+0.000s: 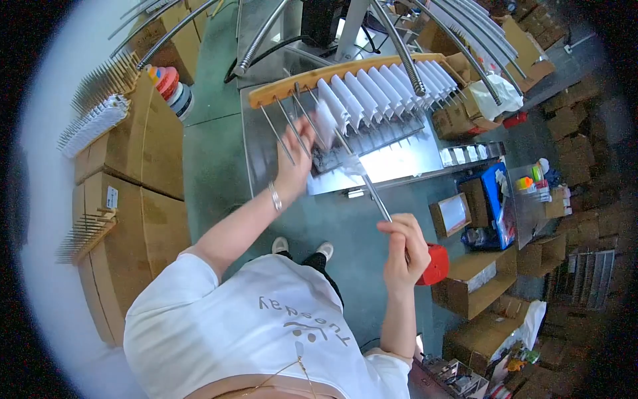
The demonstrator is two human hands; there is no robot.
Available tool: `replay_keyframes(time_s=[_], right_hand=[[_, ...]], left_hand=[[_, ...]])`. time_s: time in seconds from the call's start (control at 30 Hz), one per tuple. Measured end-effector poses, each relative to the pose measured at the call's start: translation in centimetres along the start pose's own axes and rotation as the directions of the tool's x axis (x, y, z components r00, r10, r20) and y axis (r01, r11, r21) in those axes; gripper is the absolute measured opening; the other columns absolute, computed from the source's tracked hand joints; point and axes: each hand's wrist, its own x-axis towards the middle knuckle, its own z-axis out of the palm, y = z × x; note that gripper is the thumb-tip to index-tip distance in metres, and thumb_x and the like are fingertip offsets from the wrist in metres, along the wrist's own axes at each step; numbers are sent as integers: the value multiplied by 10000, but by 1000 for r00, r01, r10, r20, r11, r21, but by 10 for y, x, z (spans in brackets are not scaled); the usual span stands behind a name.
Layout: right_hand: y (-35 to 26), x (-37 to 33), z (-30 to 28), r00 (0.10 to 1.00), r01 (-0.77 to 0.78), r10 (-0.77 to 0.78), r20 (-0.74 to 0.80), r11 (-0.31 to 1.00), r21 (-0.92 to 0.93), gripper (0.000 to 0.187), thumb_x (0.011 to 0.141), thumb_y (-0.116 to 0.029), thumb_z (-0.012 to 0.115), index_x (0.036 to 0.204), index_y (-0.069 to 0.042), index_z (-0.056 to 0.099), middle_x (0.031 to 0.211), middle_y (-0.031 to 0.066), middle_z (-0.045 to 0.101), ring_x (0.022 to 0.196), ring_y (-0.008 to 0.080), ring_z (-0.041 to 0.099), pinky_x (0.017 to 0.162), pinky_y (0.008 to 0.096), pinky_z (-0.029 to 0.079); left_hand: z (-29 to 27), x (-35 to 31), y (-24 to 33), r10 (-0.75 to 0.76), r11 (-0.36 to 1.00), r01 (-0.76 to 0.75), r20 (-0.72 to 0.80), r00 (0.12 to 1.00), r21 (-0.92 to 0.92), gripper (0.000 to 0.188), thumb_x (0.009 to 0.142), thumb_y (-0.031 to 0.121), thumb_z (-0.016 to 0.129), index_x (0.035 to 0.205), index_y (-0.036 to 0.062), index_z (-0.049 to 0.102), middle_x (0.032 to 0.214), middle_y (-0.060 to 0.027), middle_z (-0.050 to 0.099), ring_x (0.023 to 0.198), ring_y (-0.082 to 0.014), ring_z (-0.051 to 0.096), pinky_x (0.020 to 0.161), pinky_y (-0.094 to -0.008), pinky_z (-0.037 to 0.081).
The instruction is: Loading brush components into a rotary assembly machine and inspecting them with a metal rod.
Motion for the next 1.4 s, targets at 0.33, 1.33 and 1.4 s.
replay_keyframes(time_s=[0.33, 1.33, 1.4], right_hand=[[10, -38, -56, 994, 76, -63, -88, 985, 156, 404, 919, -339, 494, 754, 22, 567, 808, 139, 581, 796, 237, 485, 806, 418, 367], [26, 22, -38, 998, 60, -62, -29, 996, -66, 227, 914, -95, 491, 755, 53, 558, 771, 82, 509, 739, 149, 469, 629, 240, 350], [29, 32, -30, 996, 93, -93, -11, 994, -54, 221, 914, -92, 490, 756, 46, 562, 757, 71, 496, 725, 143, 456, 617, 236, 338]], left_hand=[[8, 20, -30, 9, 995, -10, 7, 1000, 102, 384, 969, 239, 435, 1261, -10, 452, 1194, -37, 534, 1076, -105, 468, 921, -239, 361], [66, 8, -27, 5, 916, -68, -158, 987, -395, 237, 963, 141, 445, 1184, 57, 439, 1051, -7, 477, 1000, -97, 449, 969, -278, 352], [63, 23, -28, -47, 911, -12, -133, 990, -412, 263, 959, 134, 454, 1209, 56, 432, 1032, 0, 478, 981, -88, 446, 959, -262, 352]])
